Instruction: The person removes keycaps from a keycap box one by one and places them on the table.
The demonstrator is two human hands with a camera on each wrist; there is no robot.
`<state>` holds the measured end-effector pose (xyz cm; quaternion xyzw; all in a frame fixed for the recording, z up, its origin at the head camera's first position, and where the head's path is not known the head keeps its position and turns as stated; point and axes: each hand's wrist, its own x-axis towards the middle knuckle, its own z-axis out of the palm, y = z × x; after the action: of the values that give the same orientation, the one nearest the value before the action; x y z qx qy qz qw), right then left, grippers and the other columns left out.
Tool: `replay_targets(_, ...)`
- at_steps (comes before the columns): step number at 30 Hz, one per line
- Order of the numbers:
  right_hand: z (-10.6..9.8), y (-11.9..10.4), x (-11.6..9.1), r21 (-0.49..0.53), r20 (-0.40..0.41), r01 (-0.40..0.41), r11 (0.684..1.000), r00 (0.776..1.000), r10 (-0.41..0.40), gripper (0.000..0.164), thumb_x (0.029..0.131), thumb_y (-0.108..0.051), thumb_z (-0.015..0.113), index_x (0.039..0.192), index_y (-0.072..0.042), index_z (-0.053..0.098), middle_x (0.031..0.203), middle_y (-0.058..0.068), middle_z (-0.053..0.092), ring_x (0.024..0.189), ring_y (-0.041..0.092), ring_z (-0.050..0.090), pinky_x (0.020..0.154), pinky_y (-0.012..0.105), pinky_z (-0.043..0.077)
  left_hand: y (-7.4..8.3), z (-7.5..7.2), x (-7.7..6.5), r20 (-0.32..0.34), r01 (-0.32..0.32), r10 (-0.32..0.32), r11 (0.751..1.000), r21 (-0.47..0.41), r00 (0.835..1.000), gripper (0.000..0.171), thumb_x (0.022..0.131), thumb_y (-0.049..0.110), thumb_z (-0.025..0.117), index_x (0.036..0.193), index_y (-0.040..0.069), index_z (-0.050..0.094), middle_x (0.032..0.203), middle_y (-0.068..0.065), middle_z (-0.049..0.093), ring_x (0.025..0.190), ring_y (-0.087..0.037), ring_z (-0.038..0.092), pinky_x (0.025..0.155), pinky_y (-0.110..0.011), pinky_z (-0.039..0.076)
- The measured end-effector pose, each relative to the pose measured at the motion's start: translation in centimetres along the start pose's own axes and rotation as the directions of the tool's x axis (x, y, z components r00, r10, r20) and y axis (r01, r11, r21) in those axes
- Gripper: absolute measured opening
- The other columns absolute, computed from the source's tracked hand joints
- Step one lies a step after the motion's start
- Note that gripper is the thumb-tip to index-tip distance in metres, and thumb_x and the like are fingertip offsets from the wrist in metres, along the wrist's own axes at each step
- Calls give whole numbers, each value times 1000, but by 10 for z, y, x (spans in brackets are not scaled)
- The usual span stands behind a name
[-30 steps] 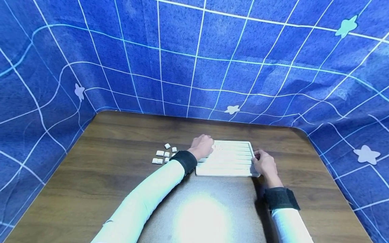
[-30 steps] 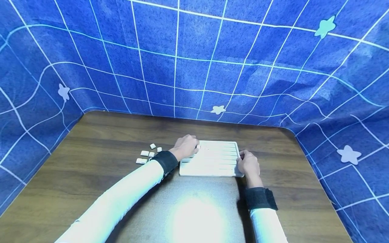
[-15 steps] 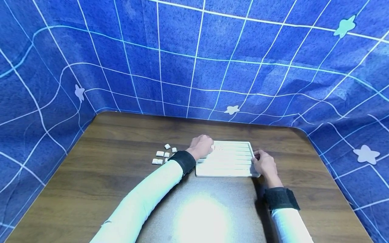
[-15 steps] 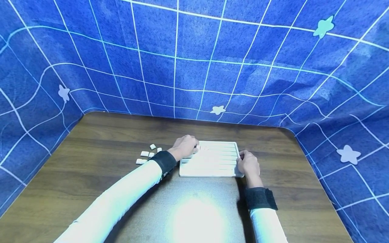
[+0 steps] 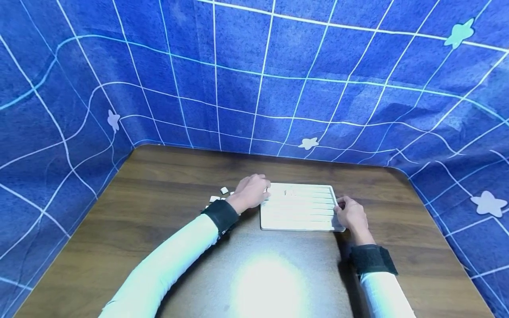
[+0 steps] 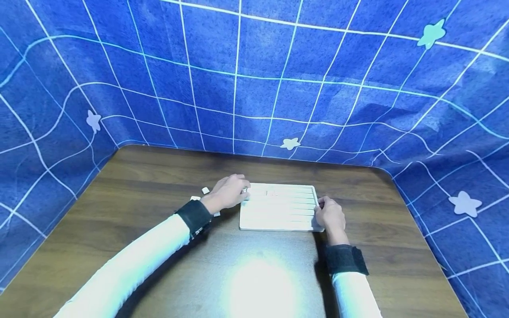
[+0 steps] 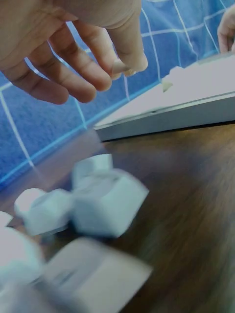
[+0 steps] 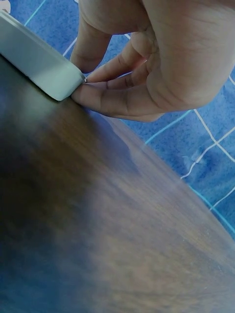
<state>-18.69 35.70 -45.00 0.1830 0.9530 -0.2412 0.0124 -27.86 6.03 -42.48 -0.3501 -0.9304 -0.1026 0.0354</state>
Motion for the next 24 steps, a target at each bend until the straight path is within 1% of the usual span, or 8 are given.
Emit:
replay_targets(3, 0, 0, 0, -10, 3, -8, 1000, 1000, 8, 31, 96, -20, 51, 123, -6, 59, 117, 16, 65, 109, 38, 59, 87, 50, 47, -5, -6, -14, -26, -14, 14, 1000, -6, 1000, 16, 90, 23, 69, 100, 11, 73, 100, -6, 68, 91, -27, 66, 76, -40, 54)
replay_targets(7, -1, 1, 0, -30, -1, -9, 999, 1000, 9, 31, 96, -21, 51, 123, -7, 59, 116, 16, 65, 109, 38, 59, 86, 50, 47, -9, -14, -32, -58, -43, 42, 999, -17, 997, 14, 89, 23, 70, 96, 11, 73, 93, -5, 66, 84, -25, 64, 70, -37, 53)
replay_targets(12, -1, 2, -1, -37, -4, -6, 999, 1000, 6, 30, 96, -20, 51, 121, -6, 59, 114, 16, 65, 107, 38, 60, 85, 50, 47, -11, -20, -56, -43, -65, 64, 997, -30, 997, 15, 86, 26, 73, 95, 14, 74, 88, -2, 63, 82, -21, 58, 69, -34, 46)
replay_targets(14, -1, 2, -2, -36, -5, -4, 999, 1000, 4, 29, 96, -20, 52, 120, -6, 59, 113, 16, 65, 106, 38, 60, 84, 50, 47, -12, -21, -65, -29, -53, 52, 998, -37, 998, 15, 85, 27, 74, 96, 15, 74, 90, -1, 64, 85, -20, 57, 72, -35, 45)
replay_targets(16, -1, 1, -2, -36, -4, -3, 999, 1000, 3, 30, 96, -20, 51, 121, -6, 59, 114, 16, 65, 106, 38, 60, 84, 50, 47, -14, -20, -73, -22, -36, 35, 998, -42, 999, 16, 85, 27, 75, 96, 15, 75, 94, -2, 65, 89, -21, 57, 77, -38, 45)
replay_targets(20, -2, -1, -2, -34, 2, 3, 999, 1000, -3, 32, 96, -20, 51, 122, -5, 58, 116, 18, 65, 108, 40, 59, 86, 51, 47, -21, -17, -85, -10, 5, -5, 999, -40, 1000, 20, 85, 29, 75, 98, 15, 75, 103, -4, 65, 97, -23, 57, 85, -43, 45)
replay_targets(22, -3, -2, -2, -35, 3, 6, 999, 1000, -6, 32, 96, -20, 50, 123, -4, 58, 117, 19, 64, 109, 41, 59, 87, 52, 47, -25, -17, -90, 0, 8, -8, 999, -34, 1000, 19, 84, 30, 75, 97, 15, 75, 103, -4, 64, 98, -24, 56, 84, -43, 44)
replay_targets(24, -3, -2, -2, -36, 4, 7, 999, 1000, -7, 33, 96, -21, 51, 123, -4, 58, 116, 19, 64, 109, 41, 59, 87, 52, 47, -28, -16, -95, 9, 6, -6, 1000, -28, 1000, 18, 82, 30, 76, 93, 16, 75, 101, -3, 63, 97, -23, 55, 81, -42, 44)
